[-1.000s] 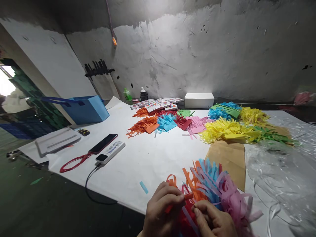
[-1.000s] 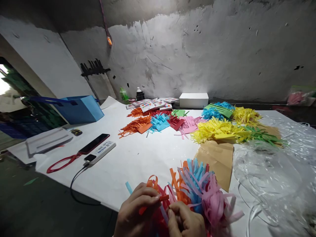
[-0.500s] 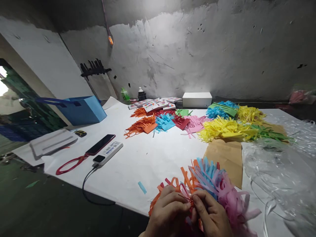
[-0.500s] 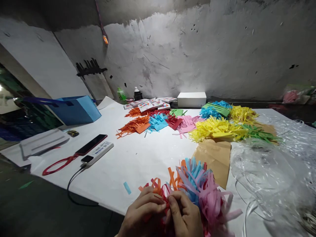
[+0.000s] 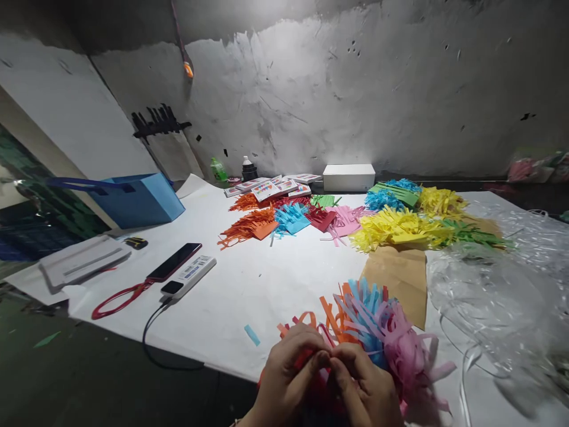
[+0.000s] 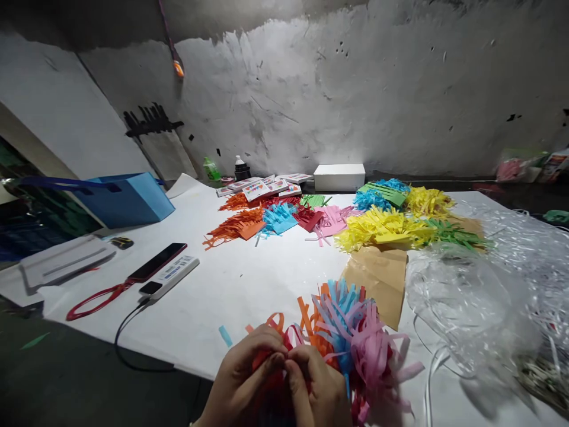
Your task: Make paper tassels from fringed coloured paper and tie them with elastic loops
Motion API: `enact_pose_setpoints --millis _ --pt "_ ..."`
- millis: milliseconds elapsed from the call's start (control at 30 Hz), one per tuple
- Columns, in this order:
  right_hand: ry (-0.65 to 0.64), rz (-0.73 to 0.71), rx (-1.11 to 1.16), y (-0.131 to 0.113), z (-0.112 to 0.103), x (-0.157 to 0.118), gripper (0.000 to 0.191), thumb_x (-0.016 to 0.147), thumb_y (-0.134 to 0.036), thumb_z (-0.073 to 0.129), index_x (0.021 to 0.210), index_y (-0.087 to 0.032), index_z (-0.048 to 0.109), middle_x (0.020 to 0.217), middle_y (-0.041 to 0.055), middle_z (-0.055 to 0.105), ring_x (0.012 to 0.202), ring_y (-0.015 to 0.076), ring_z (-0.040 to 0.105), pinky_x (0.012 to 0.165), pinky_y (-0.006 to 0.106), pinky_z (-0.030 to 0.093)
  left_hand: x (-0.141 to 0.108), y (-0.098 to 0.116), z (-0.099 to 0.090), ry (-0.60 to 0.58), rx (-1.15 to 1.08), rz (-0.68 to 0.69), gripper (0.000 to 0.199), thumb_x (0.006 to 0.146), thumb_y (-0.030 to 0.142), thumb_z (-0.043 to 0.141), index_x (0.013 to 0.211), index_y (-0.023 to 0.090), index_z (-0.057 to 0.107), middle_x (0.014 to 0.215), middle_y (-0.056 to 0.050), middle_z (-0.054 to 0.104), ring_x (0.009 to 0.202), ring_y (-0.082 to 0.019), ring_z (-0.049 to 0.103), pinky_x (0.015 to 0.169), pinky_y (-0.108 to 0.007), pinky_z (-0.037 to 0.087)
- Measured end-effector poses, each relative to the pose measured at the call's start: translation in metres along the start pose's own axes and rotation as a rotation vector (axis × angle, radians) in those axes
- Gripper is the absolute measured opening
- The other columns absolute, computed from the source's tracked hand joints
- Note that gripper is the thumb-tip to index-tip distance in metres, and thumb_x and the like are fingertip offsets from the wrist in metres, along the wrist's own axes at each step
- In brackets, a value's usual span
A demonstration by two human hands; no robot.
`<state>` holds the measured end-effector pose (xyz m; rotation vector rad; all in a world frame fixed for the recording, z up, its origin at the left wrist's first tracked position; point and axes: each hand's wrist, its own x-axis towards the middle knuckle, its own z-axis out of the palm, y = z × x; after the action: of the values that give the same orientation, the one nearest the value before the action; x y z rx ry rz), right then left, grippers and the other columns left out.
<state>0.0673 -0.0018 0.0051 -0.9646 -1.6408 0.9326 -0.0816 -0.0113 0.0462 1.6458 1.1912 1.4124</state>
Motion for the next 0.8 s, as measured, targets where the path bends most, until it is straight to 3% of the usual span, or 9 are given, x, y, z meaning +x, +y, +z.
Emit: enact_pose_setpoints --millis 100,200,300,400,500,567,633,700,800 --pt "-0.115 -0.156 -0.131 0.001 -0.003 0.005 0.028 0.103 -0.031 0.038 0.090 -0.022 0.060 0.074 -0.0010 0.066 0.063 0.0125 0.063 0.059 0.019 0.045 0.006 0.006 -0.009 0.044 -0.010 0.022 0.015 0.095 0.030 0.062 0.084 0.022 0.069 0.085 -0.005 0.065 0.083 -0.020 0.062 0.078 -0.028 0.049" --pt "-0.110 -0.343 -0.311 0.000 -0.012 0.012 0.024 0.102 -0.020 0.035 0.087 -0.022 0.054 0.076 -0.0006 0.063 0.069 0.0147 0.061 0.067 0.024 0.045 0.014 0.012 -0.030 0.123 0.044 -0.015 0.017 0.093 0.034 0.065 0.082 0.021 0.069 0.101 -0.007 0.064 0.100 -0.022 0.060 0.087 -0.029 0.048" --pt "-0.135 -0.457 -0.492 -0.004 -0.026 0.022 0.021 0.101 -0.013 0.036 0.090 -0.021 0.052 0.076 -0.0015 0.061 0.070 0.0154 0.059 0.085 0.032 0.044 0.023 0.014 -0.055 0.233 0.100 -0.057 0.020 0.088 0.038 0.071 0.079 0.020 0.071 0.113 -0.008 0.063 0.110 -0.023 0.057 0.094 -0.027 0.045" --pt "-0.198 -0.492 -0.701 -0.007 -0.044 0.035 0.020 0.098 -0.008 0.038 0.090 -0.020 0.051 0.076 -0.0025 0.060 0.069 0.0152 0.059 0.095 0.038 0.039 0.033 0.015 -0.074 0.409 -0.133 -0.072 0.020 0.084 0.035 0.076 0.077 0.019 0.068 0.111 -0.006 0.066 0.112 -0.021 0.059 0.096 -0.026 0.048" --pt "-0.203 -0.531 -0.869 -0.005 -0.064 0.056 0.024 0.096 -0.005 0.038 0.085 -0.020 0.052 0.073 -0.0017 0.059 0.068 0.0168 0.058 0.098 0.041 0.034 0.046 0.027 -0.089 0.561 -0.632 -0.144 0.016 0.091 0.023 0.069 0.078 0.018 0.061 0.081 -0.001 0.069 0.082 -0.014 0.068 0.080 -0.023 0.058" --pt "-0.194 -0.553 -0.931 -0.004 -0.082 0.078 0.025 0.096 -0.005 0.037 0.085 -0.020 0.054 0.073 -0.0005 0.060 0.069 0.0181 0.057 0.101 0.043 0.031 0.054 0.042 -0.103 0.570 -0.902 -0.170 0.024 0.100 0.014 0.051 0.077 0.017 0.055 0.061 0.005 0.059 0.052 -0.006 0.061 0.060 -0.015 0.055" --pt "-0.192 -0.580 -1.001 -0.004 -0.106 0.106 0.024 0.097 -0.007 0.038 0.088 -0.019 0.057 0.076 0.0018 0.062 0.074 0.0196 0.058 0.102 0.044 0.030 0.061 0.059 -0.122 0.575 -1.089 -0.115 0.038 0.105 0.009 0.027 0.075 0.018 0.049 0.053 0.007 0.051 0.037 -0.003 0.049 0.045 -0.010 0.046" --pt "-0.195 -0.596 -1.069 -0.007 -0.136 0.139 0.024 0.096 -0.005 0.039 0.091 -0.017 0.060 0.081 0.0046 0.065 0.080 0.0207 0.059 0.103 0.042 0.031 0.064 0.071 -0.144 0.623 -1.184 -0.043 0.049 0.106 0.009 0.010 0.075 0.019 0.046 0.050 0.007 0.049 0.035 -0.004 0.046 0.040 -0.012 0.043" --pt "-0.193 -0.586 -1.163 -0.014 -0.190 0.188 0.025 0.094 -0.004 0.042 0.089 -0.017 0.063 0.083 0.0066 0.066 0.083 0.0206 0.060 0.104 0.040 0.032 0.064 0.072 -0.189 0.734 -1.134 0.047 0.054 0.107 0.014 0.001 0.072 0.020 0.042 0.045 0.008 0.046 0.034 -0.006 0.044 0.039 -0.014 0.044"
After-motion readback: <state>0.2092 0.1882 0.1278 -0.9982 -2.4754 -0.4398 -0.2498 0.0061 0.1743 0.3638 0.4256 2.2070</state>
